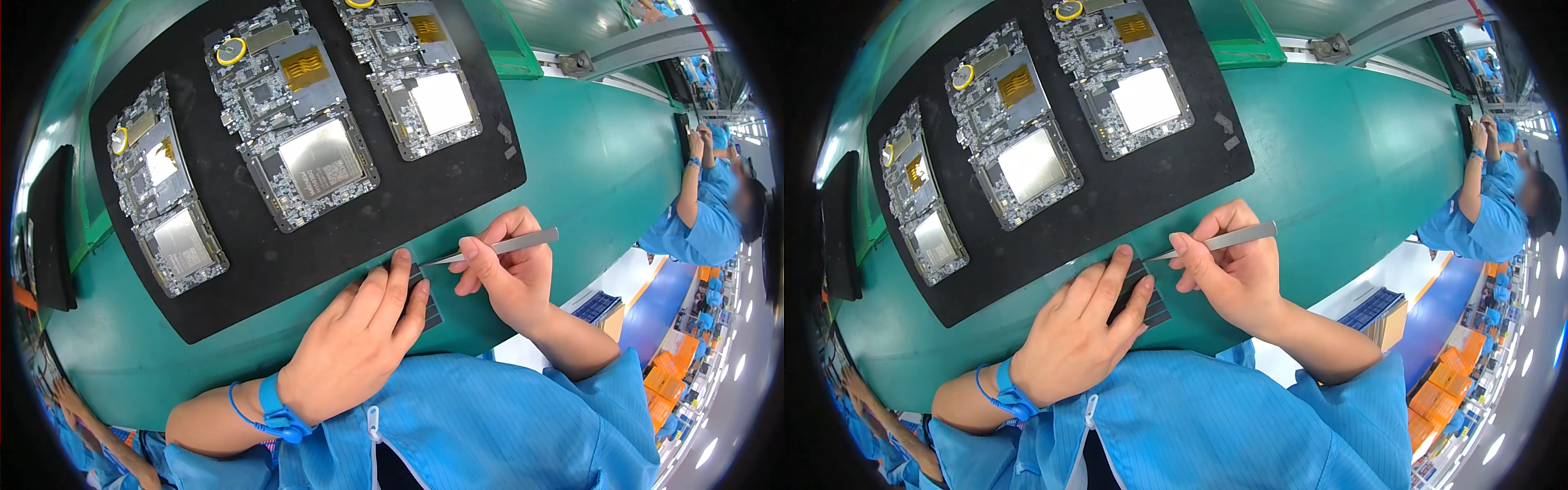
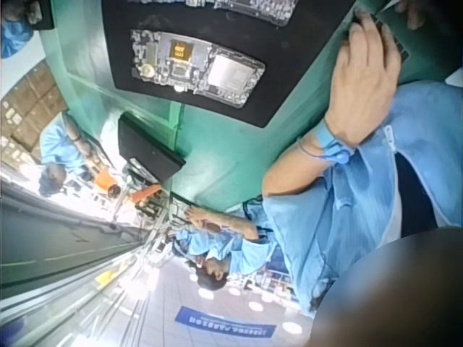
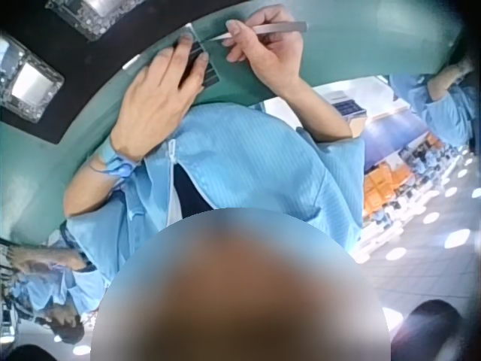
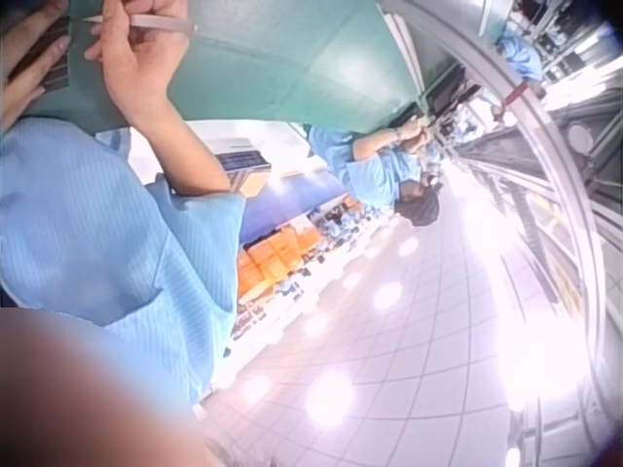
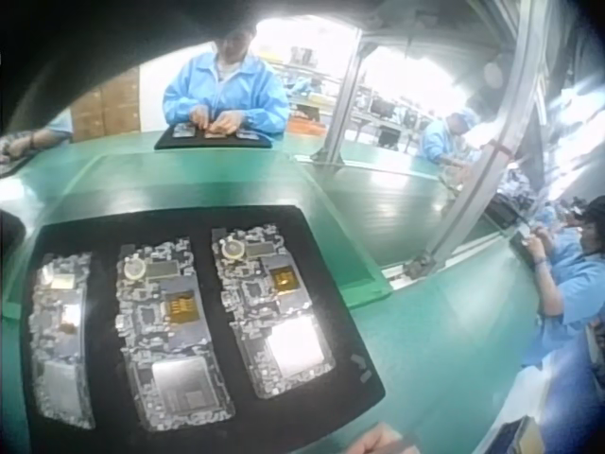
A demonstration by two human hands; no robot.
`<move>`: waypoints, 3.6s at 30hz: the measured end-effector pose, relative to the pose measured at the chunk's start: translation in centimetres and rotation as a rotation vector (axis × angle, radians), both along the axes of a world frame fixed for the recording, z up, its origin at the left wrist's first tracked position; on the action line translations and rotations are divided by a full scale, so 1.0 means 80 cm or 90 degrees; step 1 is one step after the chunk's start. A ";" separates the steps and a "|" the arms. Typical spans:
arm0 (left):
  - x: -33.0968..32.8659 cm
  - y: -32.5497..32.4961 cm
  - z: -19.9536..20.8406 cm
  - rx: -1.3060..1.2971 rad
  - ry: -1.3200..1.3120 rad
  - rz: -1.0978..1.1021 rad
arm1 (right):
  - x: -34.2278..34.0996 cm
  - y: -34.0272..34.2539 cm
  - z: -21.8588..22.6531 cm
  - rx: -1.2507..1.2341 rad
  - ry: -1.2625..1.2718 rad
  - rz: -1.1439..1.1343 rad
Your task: The person sits at a workstation in a factory and uses tweezers to place small rectangular components onto circuit boards. They handle multiple boards sequentially, picking components from a strip and applying them to specific areas on the boards.
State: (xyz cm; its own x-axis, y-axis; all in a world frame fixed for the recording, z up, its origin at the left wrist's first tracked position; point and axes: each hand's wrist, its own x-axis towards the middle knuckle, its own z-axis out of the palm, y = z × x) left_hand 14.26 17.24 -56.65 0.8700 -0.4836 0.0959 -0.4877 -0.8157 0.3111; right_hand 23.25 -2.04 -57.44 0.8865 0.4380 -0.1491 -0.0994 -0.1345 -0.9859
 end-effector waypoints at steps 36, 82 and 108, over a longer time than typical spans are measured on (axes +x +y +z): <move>0.032 0.060 0.042 0.004 -0.186 0.227 | 0.096 0.133 0.060 0.227 0.051 0.041; 0.038 0.067 0.020 0.000 -0.240 0.200 | 0.084 0.146 0.042 0.152 -0.050 0.019; 0.024 0.064 0.022 0.076 -0.200 0.218 | 0.070 0.139 0.001 0.111 -0.550 0.098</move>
State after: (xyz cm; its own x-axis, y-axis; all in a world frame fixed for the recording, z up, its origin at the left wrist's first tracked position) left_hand 16.22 22.33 -54.89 0.9190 -0.1976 0.3412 -0.2399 -0.9669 0.0864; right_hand 28.85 9.07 -57.39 0.5884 0.5156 0.6228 0.6936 0.0739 -0.7165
